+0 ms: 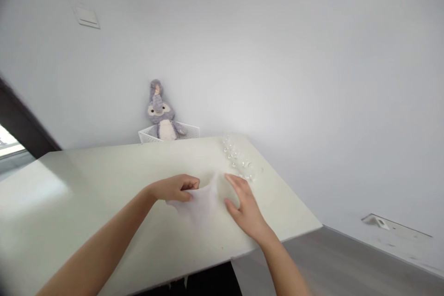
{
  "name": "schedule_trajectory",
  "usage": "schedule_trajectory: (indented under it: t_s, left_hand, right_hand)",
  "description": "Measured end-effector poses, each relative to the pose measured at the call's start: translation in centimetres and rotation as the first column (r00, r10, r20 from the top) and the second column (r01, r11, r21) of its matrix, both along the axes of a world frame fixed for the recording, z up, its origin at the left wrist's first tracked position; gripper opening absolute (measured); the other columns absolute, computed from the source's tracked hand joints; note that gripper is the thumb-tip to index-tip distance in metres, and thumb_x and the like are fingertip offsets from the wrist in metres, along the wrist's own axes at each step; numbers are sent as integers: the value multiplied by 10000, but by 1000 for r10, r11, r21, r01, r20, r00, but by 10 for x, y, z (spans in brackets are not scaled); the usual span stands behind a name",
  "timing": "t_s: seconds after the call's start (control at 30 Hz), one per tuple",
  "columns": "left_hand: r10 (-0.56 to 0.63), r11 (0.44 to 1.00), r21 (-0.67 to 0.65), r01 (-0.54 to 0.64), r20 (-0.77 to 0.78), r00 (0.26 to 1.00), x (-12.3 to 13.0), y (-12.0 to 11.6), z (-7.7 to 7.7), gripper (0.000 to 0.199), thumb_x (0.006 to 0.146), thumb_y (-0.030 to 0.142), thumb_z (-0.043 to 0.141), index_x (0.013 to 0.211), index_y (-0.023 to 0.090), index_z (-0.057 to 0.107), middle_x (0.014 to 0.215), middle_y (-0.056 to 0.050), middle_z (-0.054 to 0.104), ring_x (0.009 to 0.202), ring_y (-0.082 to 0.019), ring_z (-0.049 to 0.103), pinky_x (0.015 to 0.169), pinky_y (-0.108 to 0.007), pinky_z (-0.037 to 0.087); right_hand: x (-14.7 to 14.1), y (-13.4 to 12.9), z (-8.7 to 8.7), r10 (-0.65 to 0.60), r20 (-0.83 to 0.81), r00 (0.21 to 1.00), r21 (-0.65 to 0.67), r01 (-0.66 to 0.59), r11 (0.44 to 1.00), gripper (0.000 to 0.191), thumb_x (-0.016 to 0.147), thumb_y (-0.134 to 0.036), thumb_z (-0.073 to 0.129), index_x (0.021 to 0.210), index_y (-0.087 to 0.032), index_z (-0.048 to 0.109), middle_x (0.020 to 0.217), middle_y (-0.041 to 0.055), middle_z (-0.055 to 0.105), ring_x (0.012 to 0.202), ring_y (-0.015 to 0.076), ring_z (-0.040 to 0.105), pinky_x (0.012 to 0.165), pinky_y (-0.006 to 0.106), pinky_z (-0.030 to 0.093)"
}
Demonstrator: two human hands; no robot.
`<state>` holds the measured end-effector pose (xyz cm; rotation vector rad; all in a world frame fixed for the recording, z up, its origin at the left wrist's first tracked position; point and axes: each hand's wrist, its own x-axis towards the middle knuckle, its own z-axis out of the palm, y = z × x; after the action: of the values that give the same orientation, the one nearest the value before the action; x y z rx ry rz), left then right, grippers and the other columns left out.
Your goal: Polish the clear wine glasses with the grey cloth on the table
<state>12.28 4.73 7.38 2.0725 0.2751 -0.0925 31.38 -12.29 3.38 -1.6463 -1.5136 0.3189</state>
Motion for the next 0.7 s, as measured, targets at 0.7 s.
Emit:
schedule_trajectory:
  t_s: [0.7]
  left_hand:
    - [663,566,251,-785,427,615,-26,-22,-14,229,801,311,415,1008,268,501,1032,13,601,867,-135,569,801,-296,448]
  right_hand:
    - [-26,50,-67,3,517,856,-148,87,985,532,875,-424,284,1281,-104,409,1377,159,309,1283,303,226,999,458,268]
